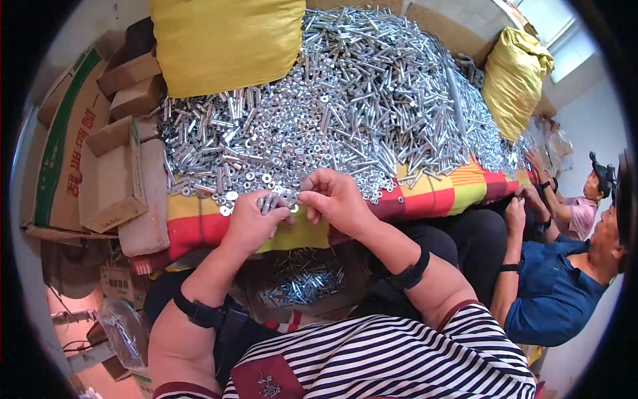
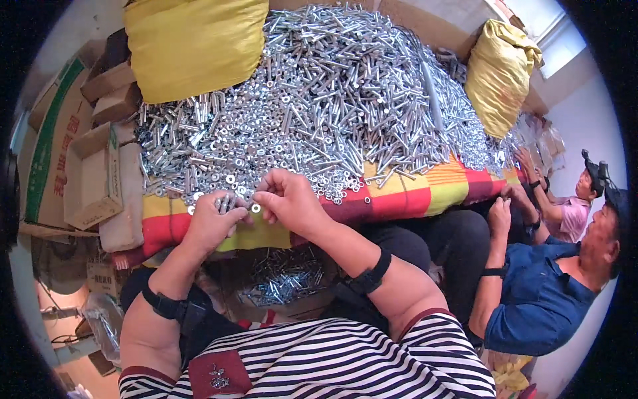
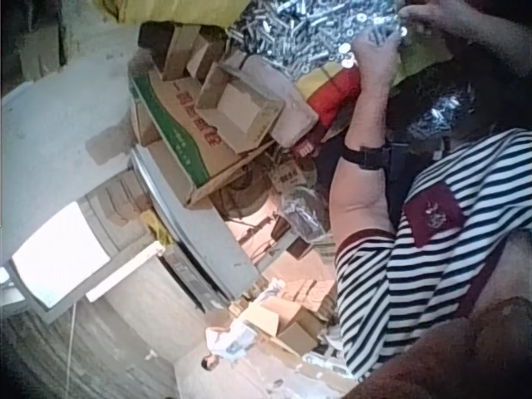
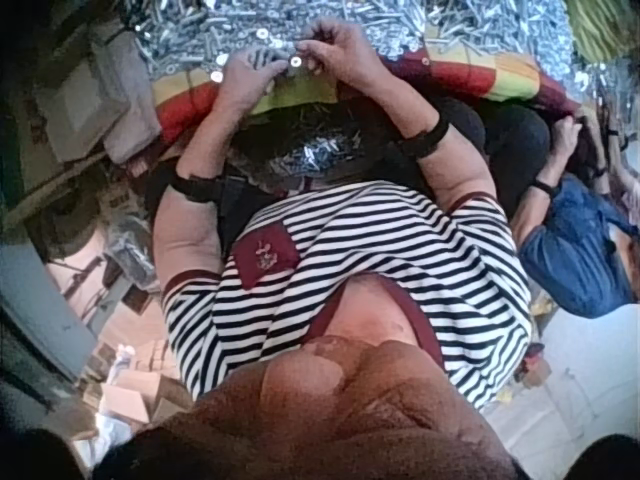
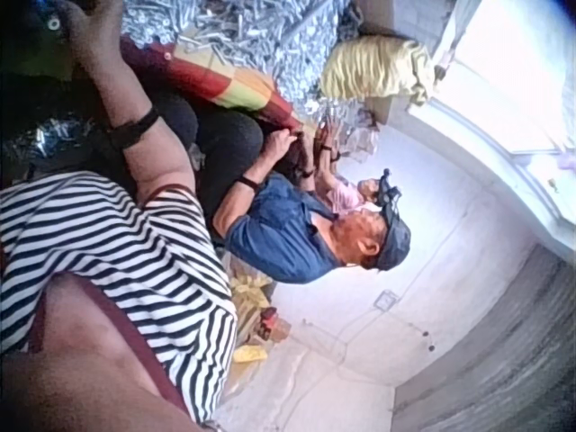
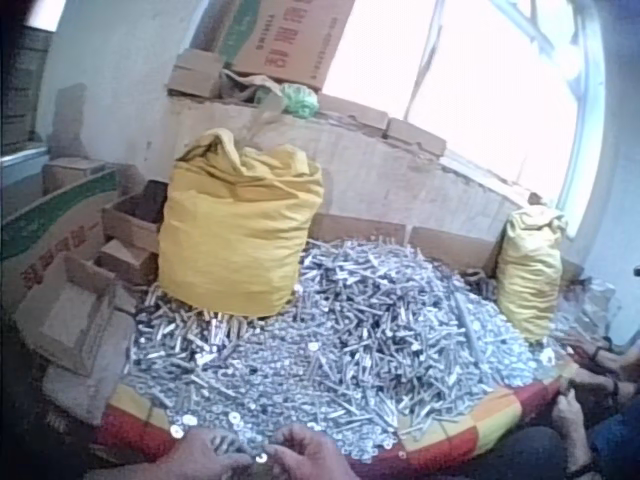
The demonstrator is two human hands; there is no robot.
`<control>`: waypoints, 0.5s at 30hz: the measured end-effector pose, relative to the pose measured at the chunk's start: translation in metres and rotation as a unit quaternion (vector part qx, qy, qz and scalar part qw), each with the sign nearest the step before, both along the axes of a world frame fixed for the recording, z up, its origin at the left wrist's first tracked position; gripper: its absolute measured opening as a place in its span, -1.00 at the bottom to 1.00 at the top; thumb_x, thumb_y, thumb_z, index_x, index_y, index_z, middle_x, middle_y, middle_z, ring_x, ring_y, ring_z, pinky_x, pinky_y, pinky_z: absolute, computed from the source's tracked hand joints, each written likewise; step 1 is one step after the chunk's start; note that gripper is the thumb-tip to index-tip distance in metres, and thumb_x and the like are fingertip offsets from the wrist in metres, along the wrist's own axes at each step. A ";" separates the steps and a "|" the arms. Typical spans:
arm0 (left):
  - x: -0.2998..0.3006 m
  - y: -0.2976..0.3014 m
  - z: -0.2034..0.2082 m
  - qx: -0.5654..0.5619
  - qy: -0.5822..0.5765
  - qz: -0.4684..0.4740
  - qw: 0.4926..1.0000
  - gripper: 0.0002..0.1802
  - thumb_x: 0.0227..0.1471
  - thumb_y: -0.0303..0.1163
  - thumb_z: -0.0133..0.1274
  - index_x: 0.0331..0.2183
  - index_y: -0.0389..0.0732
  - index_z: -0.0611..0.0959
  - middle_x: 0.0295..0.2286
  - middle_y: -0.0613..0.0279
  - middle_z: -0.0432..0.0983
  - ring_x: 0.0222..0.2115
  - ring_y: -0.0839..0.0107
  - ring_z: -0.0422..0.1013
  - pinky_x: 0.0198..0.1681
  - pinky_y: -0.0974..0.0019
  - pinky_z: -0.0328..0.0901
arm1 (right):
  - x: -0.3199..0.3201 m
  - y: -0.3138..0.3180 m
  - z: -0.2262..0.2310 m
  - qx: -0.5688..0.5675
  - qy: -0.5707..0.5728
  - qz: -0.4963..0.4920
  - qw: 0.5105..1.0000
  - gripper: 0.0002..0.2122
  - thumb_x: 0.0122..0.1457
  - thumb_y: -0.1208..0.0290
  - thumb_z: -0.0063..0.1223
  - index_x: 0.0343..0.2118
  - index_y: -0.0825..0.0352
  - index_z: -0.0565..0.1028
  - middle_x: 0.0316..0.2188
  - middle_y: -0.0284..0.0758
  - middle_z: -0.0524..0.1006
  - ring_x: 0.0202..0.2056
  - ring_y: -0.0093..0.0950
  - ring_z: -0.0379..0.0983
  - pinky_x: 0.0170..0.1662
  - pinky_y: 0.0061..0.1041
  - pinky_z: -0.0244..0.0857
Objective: Manually assemble washers onto metal bolts from a large pile of components.
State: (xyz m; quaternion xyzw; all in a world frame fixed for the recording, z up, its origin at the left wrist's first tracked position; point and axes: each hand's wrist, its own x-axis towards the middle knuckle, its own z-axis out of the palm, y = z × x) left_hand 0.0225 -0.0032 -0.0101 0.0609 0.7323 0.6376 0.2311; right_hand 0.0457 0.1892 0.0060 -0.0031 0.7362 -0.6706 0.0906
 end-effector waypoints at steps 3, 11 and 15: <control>-0.001 -0.001 -0.006 0.033 -0.002 -0.011 0.999 -0.93 -0.09 -0.55 0.13 -0.45 -0.32 0.59 -0.65 0.30 0.49 -0.71 0.63 0.33 -0.68 0.52 0.19 | -0.003 0.004 0.001 -0.043 -0.053 0.024 0.997 -0.94 0.15 0.56 0.05 -0.40 0.40 0.42 -0.58 -0.37 0.50 -0.60 -0.66 0.44 -0.55 -0.68 0.34; -0.001 -0.008 -0.008 0.186 -0.111 0.034 0.976 -0.90 -0.04 -0.55 0.12 -0.38 -0.31 0.58 -0.62 0.36 0.46 -0.74 0.65 0.28 -0.72 0.54 0.09 | -0.017 -0.008 0.010 -0.126 -0.058 0.076 0.987 -0.91 0.15 0.54 0.07 -0.38 0.45 0.44 -0.56 -0.30 0.52 -0.57 -0.58 0.49 -0.47 -0.63 0.42; -0.003 -0.013 -0.003 0.211 -0.101 0.073 0.969 -0.88 -0.01 -0.54 0.10 -0.34 -0.29 0.54 -0.57 0.23 0.52 -0.76 0.65 0.24 -0.74 0.57 0.04 | -0.036 -0.016 0.008 -0.104 -0.064 0.046 0.991 -0.89 0.09 0.49 0.14 -0.38 0.42 0.50 -0.56 -0.29 0.54 -0.57 -0.50 0.50 -0.47 -0.57 0.41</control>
